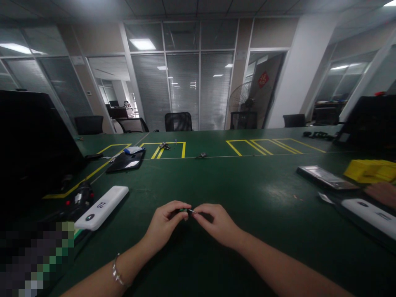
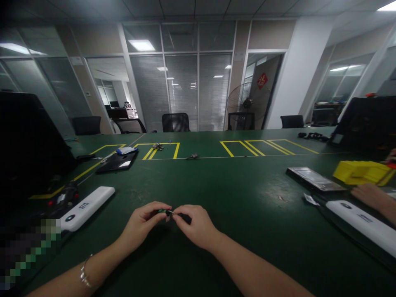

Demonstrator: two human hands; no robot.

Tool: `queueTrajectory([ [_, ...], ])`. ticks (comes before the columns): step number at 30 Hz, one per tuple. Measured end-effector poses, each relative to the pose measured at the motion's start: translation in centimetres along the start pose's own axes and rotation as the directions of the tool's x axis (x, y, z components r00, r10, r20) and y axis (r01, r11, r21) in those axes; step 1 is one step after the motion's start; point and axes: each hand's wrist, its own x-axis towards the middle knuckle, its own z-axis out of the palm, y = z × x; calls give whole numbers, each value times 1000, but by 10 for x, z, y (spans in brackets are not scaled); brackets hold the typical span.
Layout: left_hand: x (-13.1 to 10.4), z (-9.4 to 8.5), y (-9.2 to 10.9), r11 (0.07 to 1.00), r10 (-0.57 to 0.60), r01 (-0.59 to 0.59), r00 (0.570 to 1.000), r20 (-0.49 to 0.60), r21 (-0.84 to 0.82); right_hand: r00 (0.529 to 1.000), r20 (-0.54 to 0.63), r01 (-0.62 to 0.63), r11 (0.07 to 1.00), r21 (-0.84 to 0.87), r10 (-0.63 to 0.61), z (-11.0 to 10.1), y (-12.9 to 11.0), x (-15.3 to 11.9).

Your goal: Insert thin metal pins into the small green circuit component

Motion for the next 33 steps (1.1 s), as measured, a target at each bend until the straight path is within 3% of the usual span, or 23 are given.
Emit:
queueTrajectory([
  [9, 1, 1, -7, 988, -92, 95, 995, 24, -119, 1000, -7, -5, 1000, 14, 5, 2, 3, 1],
  [20, 4, 1, -4, 988, -5, -3, 999, -51, -155, 999, -46, -5, 1000, 12, 5, 1, -1, 1],
  [25, 3, 1, -8, 956, -86, 97, 995, 51, -275, 998, -56, 4, 999, 37, -2, 0, -1, 1],
  [33, 4, 4, -9, 940, -124, 143, 989, 78, -310, 999, -51, -14, 998, 53, 17, 0, 1, 0],
])
